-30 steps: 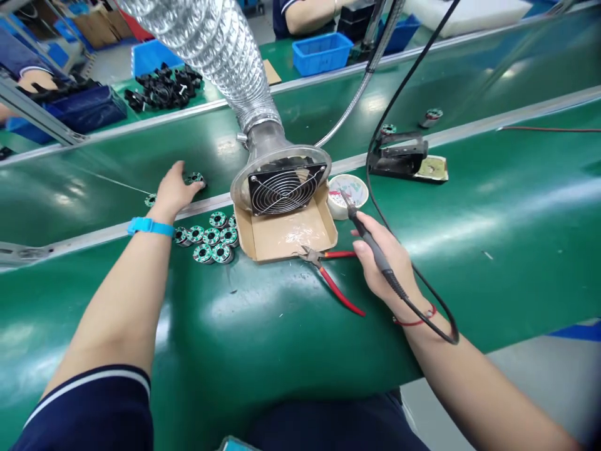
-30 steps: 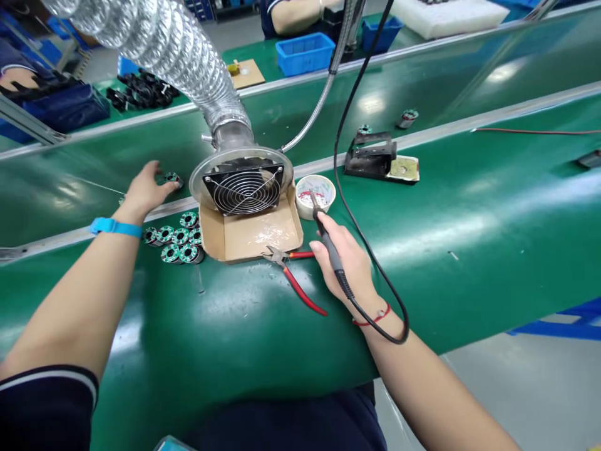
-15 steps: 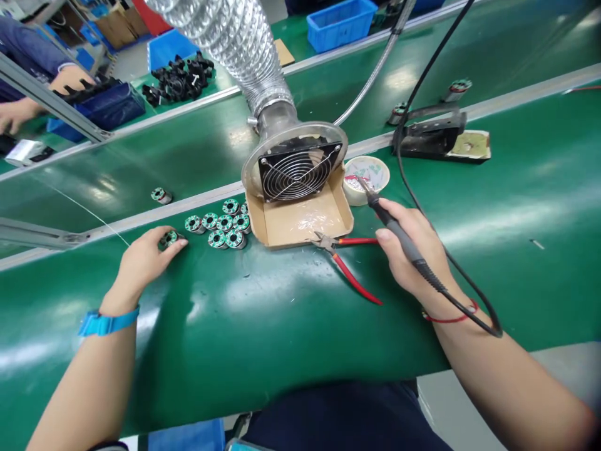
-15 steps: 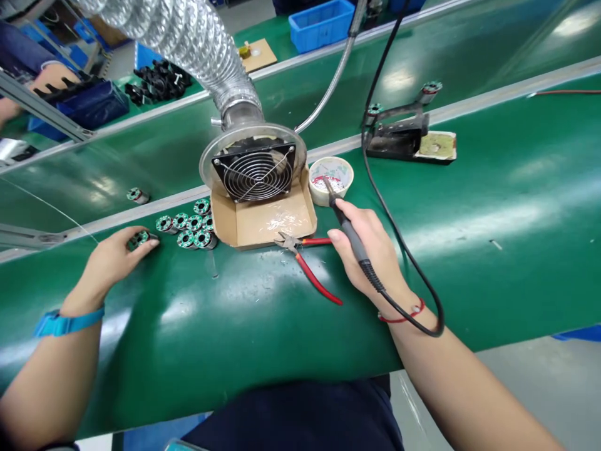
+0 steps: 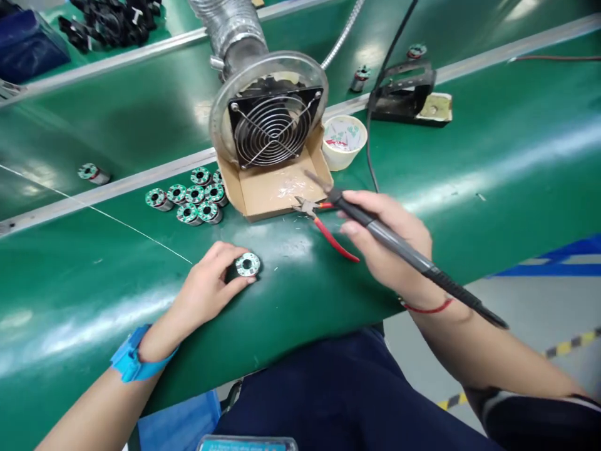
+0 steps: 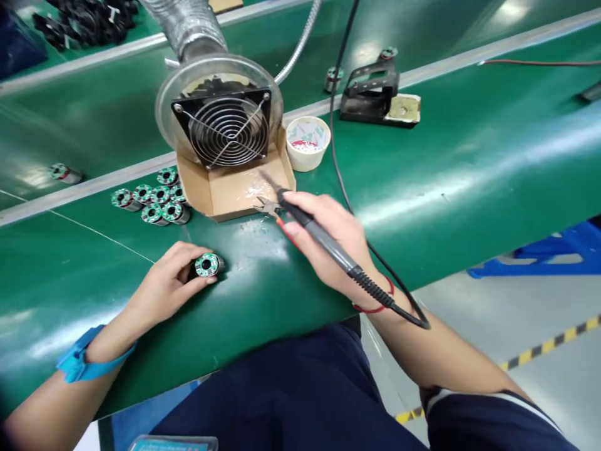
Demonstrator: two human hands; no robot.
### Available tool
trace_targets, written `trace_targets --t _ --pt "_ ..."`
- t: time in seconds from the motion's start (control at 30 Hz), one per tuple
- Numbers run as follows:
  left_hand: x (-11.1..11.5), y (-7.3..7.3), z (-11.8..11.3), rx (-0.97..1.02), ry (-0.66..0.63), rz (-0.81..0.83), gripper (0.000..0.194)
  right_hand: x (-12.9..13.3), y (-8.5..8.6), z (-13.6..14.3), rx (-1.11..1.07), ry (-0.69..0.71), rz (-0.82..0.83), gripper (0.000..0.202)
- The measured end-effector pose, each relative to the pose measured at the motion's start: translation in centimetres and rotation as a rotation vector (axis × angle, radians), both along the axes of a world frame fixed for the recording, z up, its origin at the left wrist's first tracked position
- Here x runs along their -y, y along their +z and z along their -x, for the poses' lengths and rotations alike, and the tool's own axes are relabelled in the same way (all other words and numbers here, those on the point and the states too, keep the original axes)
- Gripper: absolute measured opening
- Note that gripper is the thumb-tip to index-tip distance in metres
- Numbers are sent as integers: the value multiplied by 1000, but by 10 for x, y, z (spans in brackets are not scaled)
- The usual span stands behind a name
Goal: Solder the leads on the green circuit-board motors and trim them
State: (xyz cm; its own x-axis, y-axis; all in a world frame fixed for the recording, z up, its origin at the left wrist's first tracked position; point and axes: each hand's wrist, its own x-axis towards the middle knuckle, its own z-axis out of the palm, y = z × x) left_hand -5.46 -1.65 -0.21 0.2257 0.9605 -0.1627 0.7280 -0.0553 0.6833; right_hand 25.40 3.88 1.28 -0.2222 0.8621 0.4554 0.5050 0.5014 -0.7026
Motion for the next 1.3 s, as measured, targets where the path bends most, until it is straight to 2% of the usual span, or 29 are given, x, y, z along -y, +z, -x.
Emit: trace_targets --t 0.1,0.2,0.33,0.43,0.57,0.67,0.83,0.97,1.13,1.3 --pt "-1 3 -30 237 88 106 39 13 11 13 -102 194 203 40" --pt "0 9 -52 391 145 159 45 15 17 23 -176 317 320 34" --pt "-1 17 -65 336 20 33 41 9 22 28 -252 444 413 43" --pt "0 21 -66 266 -73 -89 39 3 26 29 -199 493 463 46" --pt "0 23 -66 177 -126 -196 43 -3 29 31 -105 543 500 44" --pt "0 25 -65 137 -151 -241 39 -5 28 34 -101 600 462 44" --pt "0 23 -62 143 -150 -250 37 -4 19 42 -72 560 424 42" --pt "4 21 -59 177 -135 -233 41 0 9 44 -237 539 348 35" --pt "4 18 -58 199 -160 -224 42 3 11 43 -287 531 415 34" --pt "2 18 -58 221 -183 -219 41 -1 18 40 -240 564 521 45"
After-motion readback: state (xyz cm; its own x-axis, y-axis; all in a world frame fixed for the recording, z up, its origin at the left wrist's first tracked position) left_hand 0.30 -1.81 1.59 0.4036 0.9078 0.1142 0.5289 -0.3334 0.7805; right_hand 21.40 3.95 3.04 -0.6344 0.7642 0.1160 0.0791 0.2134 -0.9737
